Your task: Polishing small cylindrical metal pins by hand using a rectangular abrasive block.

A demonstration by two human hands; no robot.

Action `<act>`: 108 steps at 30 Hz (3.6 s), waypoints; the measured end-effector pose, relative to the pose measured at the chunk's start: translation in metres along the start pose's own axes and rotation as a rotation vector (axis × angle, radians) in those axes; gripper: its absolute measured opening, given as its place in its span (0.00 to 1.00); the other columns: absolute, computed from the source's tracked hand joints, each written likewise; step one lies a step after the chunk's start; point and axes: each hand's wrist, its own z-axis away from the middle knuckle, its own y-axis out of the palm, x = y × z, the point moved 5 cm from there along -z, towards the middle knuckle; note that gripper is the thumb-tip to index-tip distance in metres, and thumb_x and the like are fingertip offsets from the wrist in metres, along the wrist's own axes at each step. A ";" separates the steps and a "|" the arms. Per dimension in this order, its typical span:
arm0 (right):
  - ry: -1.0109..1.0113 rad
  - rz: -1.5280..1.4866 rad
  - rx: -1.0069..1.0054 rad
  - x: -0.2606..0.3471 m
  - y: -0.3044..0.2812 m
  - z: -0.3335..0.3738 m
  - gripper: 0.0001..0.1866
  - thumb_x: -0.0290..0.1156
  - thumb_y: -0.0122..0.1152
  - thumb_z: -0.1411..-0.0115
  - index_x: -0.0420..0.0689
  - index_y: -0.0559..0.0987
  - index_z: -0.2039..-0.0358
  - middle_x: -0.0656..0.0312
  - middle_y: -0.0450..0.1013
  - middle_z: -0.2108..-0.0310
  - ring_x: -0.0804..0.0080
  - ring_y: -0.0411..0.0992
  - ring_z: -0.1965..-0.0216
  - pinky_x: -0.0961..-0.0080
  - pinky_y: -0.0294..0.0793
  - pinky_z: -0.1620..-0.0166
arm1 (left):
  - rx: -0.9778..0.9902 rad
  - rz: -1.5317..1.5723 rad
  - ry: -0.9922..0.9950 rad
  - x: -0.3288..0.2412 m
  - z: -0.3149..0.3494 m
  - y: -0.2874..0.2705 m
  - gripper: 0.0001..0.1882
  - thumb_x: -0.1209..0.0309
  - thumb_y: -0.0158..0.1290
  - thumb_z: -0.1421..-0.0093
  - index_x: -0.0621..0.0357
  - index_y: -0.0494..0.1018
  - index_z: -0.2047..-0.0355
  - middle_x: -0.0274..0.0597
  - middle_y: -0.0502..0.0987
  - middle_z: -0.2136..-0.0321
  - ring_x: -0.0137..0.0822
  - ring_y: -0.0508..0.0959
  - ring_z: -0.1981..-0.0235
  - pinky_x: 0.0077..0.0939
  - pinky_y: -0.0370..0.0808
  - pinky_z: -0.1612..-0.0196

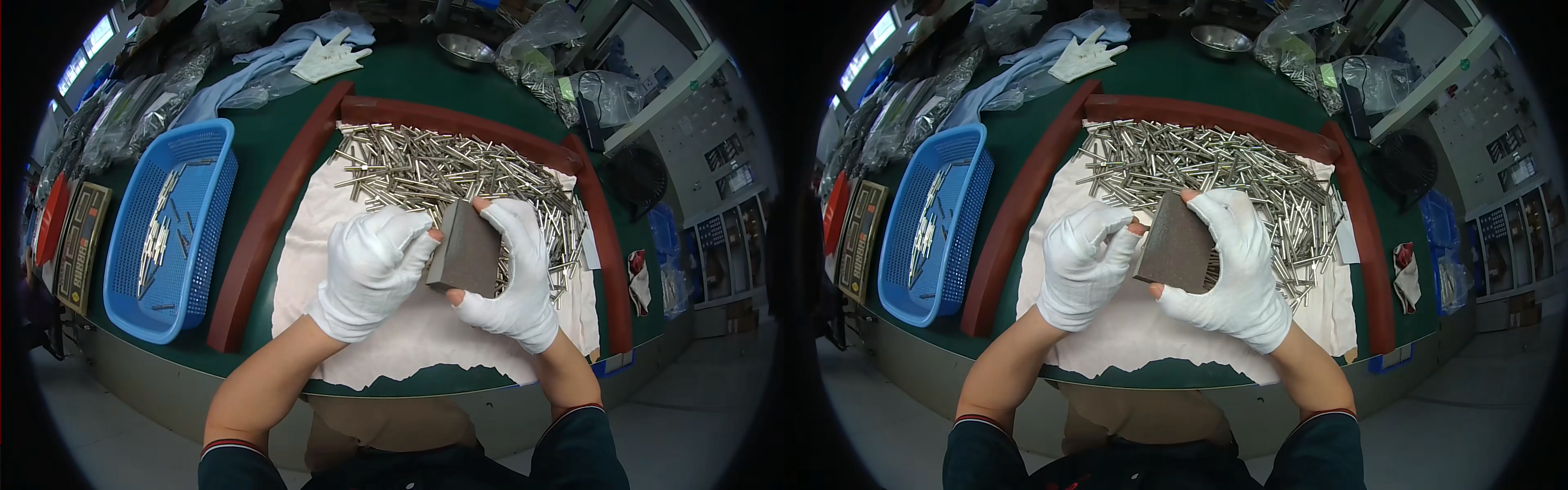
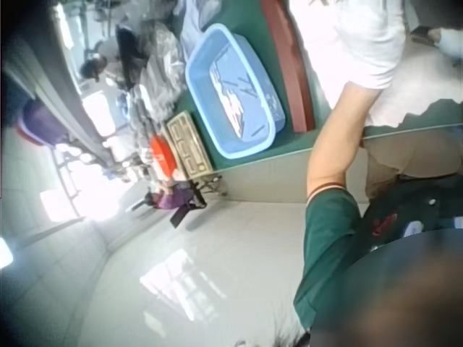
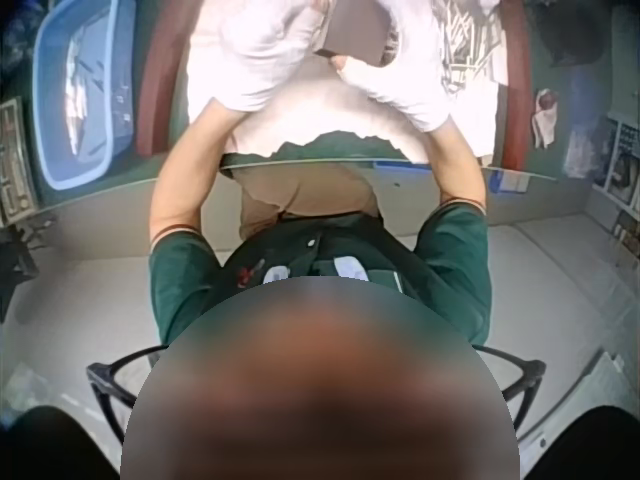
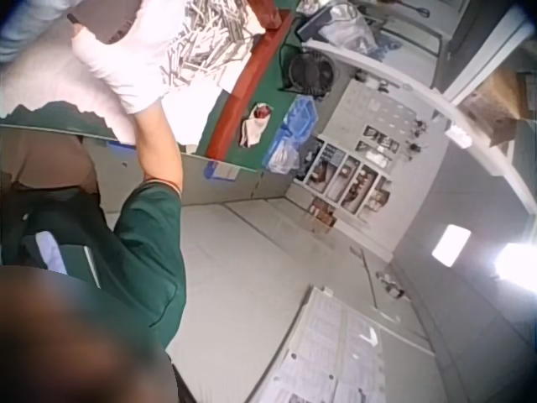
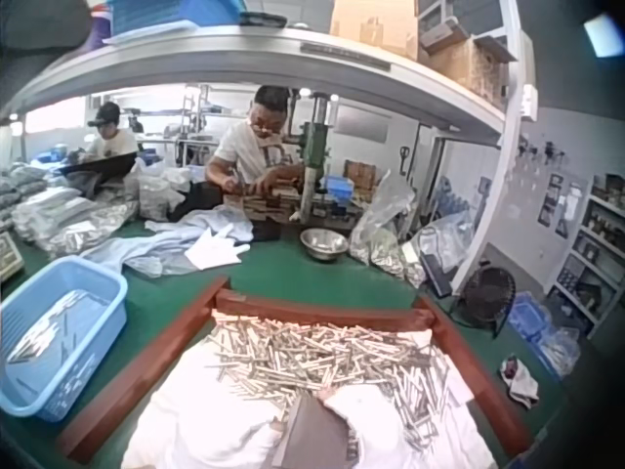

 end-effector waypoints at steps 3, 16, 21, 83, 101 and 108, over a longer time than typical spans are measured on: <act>0.014 -0.084 0.096 0.002 0.001 -0.001 0.41 0.39 0.71 0.68 0.39 0.67 0.50 0.51 0.65 0.59 0.56 0.67 0.60 0.65 0.68 0.59 | -0.012 -0.031 0.009 -0.003 0.000 -0.002 0.06 0.74 0.60 0.52 0.57 0.74 0.74 0.40 0.73 0.83 0.42 0.73 0.83 0.32 0.67 0.80; 0.015 -0.144 0.114 0.001 0.002 0.000 0.42 0.41 0.71 0.69 0.37 0.69 0.50 0.52 0.66 0.60 0.58 0.68 0.60 0.67 0.68 0.59 | -0.006 0.093 -0.176 0.003 0.004 -0.002 0.05 0.72 0.59 0.48 0.59 0.74 0.75 0.43 0.73 0.82 0.42 0.74 0.82 0.31 0.69 0.79; 0.033 -0.219 0.102 0.000 -0.002 -0.002 0.41 0.39 0.71 0.69 0.38 0.69 0.52 0.52 0.67 0.61 0.57 0.68 0.62 0.66 0.68 0.60 | -0.009 0.158 -0.265 0.006 0.005 -0.001 0.05 0.72 0.59 0.48 0.59 0.75 0.75 0.43 0.74 0.83 0.40 0.73 0.83 0.29 0.68 0.79; 0.090 -0.110 0.088 -0.013 0.003 -0.001 0.38 0.40 0.72 0.68 0.36 0.70 0.55 0.52 0.66 0.62 0.58 0.68 0.61 0.66 0.69 0.58 | 0.062 0.481 -0.755 0.022 0.017 0.013 0.09 0.73 0.56 0.45 0.64 0.73 0.80 0.35 0.74 0.86 0.21 0.71 0.85 0.17 0.67 0.82; 0.162 -0.182 0.190 -0.011 0.003 -0.002 0.36 0.42 0.71 0.66 0.34 0.72 0.58 0.51 0.67 0.62 0.57 0.69 0.61 0.67 0.69 0.57 | 0.116 0.425 -0.637 0.015 0.012 0.012 0.08 0.74 0.55 0.44 0.64 0.74 0.79 0.36 0.75 0.85 0.20 0.72 0.85 0.16 0.67 0.82; 0.318 -0.082 0.084 -0.023 -0.001 0.001 0.36 0.41 0.71 0.65 0.34 0.71 0.56 0.52 0.68 0.61 0.59 0.69 0.60 0.68 0.70 0.57 | 0.148 0.558 -0.891 0.018 0.013 0.013 0.09 0.73 0.54 0.43 0.63 0.73 0.80 0.32 0.72 0.85 0.18 0.69 0.85 0.14 0.65 0.82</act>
